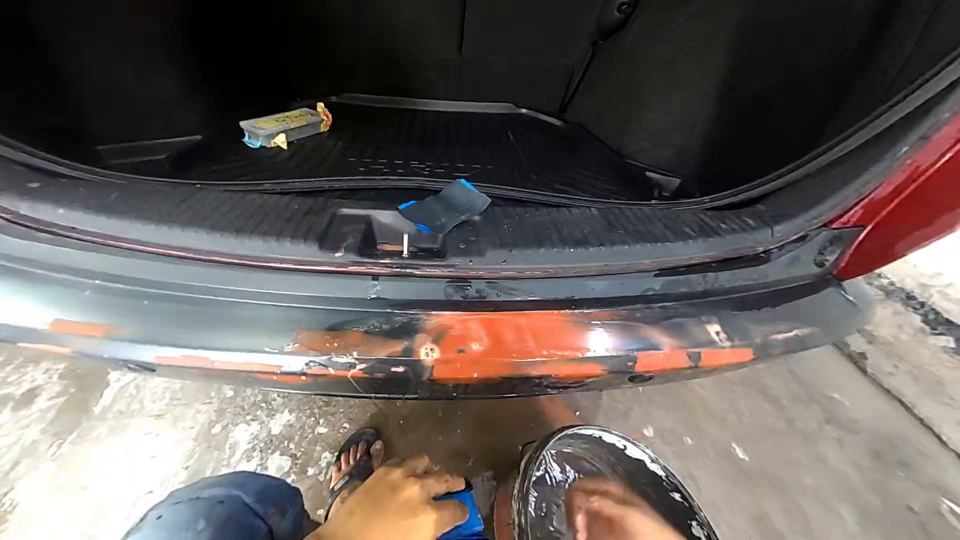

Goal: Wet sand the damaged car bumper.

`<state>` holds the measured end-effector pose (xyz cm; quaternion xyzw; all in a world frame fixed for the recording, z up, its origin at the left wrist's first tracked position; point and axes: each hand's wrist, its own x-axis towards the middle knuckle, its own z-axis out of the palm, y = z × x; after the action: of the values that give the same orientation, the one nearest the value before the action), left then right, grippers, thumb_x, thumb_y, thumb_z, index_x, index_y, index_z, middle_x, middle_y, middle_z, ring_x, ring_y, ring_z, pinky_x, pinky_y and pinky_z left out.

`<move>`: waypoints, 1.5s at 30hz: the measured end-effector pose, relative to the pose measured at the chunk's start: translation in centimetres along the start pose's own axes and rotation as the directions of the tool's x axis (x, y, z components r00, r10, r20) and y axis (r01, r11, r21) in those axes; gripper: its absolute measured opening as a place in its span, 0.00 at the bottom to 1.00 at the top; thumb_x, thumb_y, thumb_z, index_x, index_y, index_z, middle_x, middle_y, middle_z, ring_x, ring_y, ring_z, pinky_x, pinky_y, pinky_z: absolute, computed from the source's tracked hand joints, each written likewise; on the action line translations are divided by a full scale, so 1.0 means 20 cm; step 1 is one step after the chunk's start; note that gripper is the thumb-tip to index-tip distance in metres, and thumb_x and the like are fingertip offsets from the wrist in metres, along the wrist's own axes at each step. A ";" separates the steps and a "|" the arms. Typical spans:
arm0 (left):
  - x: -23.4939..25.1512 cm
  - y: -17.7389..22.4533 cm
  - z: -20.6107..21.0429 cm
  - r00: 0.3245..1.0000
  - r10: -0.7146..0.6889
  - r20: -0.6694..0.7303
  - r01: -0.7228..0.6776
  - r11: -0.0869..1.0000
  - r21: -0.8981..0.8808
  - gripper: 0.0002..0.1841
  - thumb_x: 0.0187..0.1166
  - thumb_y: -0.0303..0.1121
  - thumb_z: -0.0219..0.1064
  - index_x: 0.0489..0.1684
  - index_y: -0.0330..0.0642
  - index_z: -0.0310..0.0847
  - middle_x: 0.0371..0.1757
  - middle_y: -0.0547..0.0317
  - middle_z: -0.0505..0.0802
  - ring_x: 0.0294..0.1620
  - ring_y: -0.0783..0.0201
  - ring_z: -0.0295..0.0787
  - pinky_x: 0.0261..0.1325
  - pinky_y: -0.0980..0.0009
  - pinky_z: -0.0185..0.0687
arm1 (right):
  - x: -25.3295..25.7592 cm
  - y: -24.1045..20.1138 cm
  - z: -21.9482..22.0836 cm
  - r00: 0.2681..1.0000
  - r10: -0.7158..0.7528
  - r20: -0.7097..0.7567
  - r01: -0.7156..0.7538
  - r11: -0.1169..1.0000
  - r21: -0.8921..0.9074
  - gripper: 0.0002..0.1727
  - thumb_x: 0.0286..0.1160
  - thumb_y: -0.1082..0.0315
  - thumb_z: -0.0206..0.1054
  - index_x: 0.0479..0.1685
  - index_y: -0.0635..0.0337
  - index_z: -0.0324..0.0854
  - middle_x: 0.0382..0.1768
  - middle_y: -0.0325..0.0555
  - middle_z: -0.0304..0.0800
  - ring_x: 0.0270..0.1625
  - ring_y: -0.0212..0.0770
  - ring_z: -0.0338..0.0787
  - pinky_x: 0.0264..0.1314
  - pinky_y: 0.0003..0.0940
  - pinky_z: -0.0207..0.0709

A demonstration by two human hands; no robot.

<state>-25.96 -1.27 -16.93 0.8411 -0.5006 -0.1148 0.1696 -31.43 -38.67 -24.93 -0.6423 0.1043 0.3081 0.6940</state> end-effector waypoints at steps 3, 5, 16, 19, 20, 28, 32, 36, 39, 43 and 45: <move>0.05 0.04 0.03 1.000 -0.016 0.016 0.017 0.998 -0.062 0.16 0.85 0.44 0.64 0.64 0.53 0.88 0.75 0.58 0.88 0.68 0.50 0.88 0.66 0.51 0.85 | -0.25 -0.61 0.15 0.817 -0.576 -0.028 0.575 0.810 0.116 0.16 0.89 0.58 0.56 0.57 0.51 0.89 0.56 0.51 0.94 0.56 0.51 0.94 0.61 0.52 0.88; 0.08 0.06 0.02 0.999 -0.037 0.015 0.038 0.995 -0.089 0.16 0.85 0.45 0.63 0.63 0.51 0.87 0.75 0.58 0.87 0.69 0.51 0.87 0.67 0.52 0.85 | -0.31 -0.85 0.17 0.634 -0.744 -0.212 0.744 0.661 -0.093 0.17 0.88 0.62 0.56 0.64 0.55 0.85 0.62 0.59 0.90 0.62 0.57 0.92 0.65 0.55 0.87; 0.18 0.12 -0.06 0.973 -0.231 -0.006 0.182 0.782 -0.596 0.14 0.88 0.37 0.62 0.65 0.41 0.76 0.56 0.49 0.92 0.49 0.55 0.93 0.55 0.52 0.89 | -0.21 -0.25 0.37 0.612 -0.599 -0.516 0.503 0.799 -0.331 0.32 0.76 0.62 0.69 0.75 0.73 0.68 0.65 0.56 0.87 0.60 0.49 0.93 0.56 0.46 0.92; 0.31 0.18 0.04 0.972 -0.233 -0.041 0.120 0.636 -0.762 0.13 0.89 0.33 0.58 0.64 0.37 0.73 0.45 0.50 0.90 0.39 0.59 0.90 0.45 0.57 0.88 | -0.21 -0.13 0.47 0.718 -0.569 -0.400 0.557 0.815 -0.159 0.47 0.73 0.54 0.74 0.85 0.73 0.54 0.74 0.59 0.79 0.68 0.52 0.88 0.59 0.50 0.91; 0.37 0.22 0.09 0.972 -0.230 -0.056 0.091 0.584 -0.807 0.13 0.89 0.32 0.57 0.64 0.35 0.72 0.44 0.50 0.89 0.40 0.59 0.89 0.46 0.58 0.88 | -0.21 -0.12 0.48 0.713 -0.591 -0.378 0.586 0.798 -0.141 0.48 0.73 0.55 0.75 0.85 0.75 0.53 0.74 0.59 0.79 0.69 0.51 0.88 0.59 0.48 0.91; 0.80 0.48 0.39 0.966 -0.233 -0.115 0.044 0.581 -0.812 0.18 0.86 0.39 0.63 0.63 0.35 0.76 0.83 0.41 0.75 0.83 0.54 0.73 0.81 0.60 0.74 | -0.35 0.04 0.18 0.401 -0.618 -0.676 0.304 0.786 -0.539 0.24 0.53 0.70 0.87 0.51 0.64 0.85 0.44 0.44 0.94 0.44 0.36 0.95 0.49 0.36 0.94; 0.73 0.49 0.18 0.877 0.104 -0.470 -0.221 0.954 -0.202 0.16 0.85 0.45 0.64 0.64 0.49 0.84 0.83 0.56 0.80 0.89 0.57 0.67 0.91 0.54 0.63 | -0.38 0.18 0.05 0.565 -0.455 -0.689 -0.170 0.752 -0.637 0.25 0.59 0.55 0.84 0.50 0.62 0.84 0.34 0.49 0.94 0.38 0.50 0.95 0.46 0.58 0.88; 0.63 0.31 -0.19 0.813 0.276 -0.513 -0.071 0.921 0.384 0.25 0.87 0.50 0.57 0.80 0.55 0.75 0.88 0.63 0.75 0.91 0.56 0.64 0.90 0.43 0.61 | -0.20 0.27 0.02 0.821 -0.106 -0.561 -0.395 0.603 -0.693 0.27 0.76 0.50 0.71 0.74 0.45 0.79 0.48 0.56 0.96 0.52 0.61 0.95 0.57 0.67 0.85; 0.61 0.14 -0.34 0.914 0.177 -0.366 0.049 0.846 0.531 0.41 0.84 0.62 0.53 0.93 0.48 0.58 0.96 0.58 0.61 0.96 0.55 0.51 0.93 0.42 0.55 | 0.03 0.32 0.00 0.878 0.080 -0.472 -0.439 0.525 -0.729 0.26 0.82 0.54 0.64 0.79 0.45 0.75 0.57 0.62 0.92 0.61 0.67 0.91 0.62 0.71 0.81; 0.75 0.12 -0.40 0.959 0.180 -0.217 -0.017 0.805 0.593 0.46 0.82 0.69 0.47 0.94 0.46 0.56 0.97 0.58 0.55 0.98 0.55 0.44 0.94 0.41 0.49 | 0.27 0.46 -0.14 0.851 0.272 -0.450 -0.526 0.450 -0.722 0.27 0.81 0.53 0.65 0.77 0.53 0.77 0.68 0.63 0.86 0.71 0.66 0.86 0.69 0.72 0.77; 0.88 0.17 -0.44 0.979 0.157 -0.126 -0.064 0.836 0.545 0.46 0.83 0.69 0.47 0.95 0.48 0.52 0.98 0.59 0.52 0.98 0.57 0.39 0.96 0.43 0.41 | 0.30 0.51 -0.16 0.803 0.339 -0.491 -0.596 0.425 -0.681 0.30 0.78 0.55 0.66 0.78 0.58 0.76 0.71 0.64 0.84 0.73 0.67 0.84 0.71 0.72 0.75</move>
<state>-17.18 -16.75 -7.94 0.8309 -0.5447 0.1106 -0.0258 -31.57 -40.07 -37.12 -0.8657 0.2240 0.4084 0.1832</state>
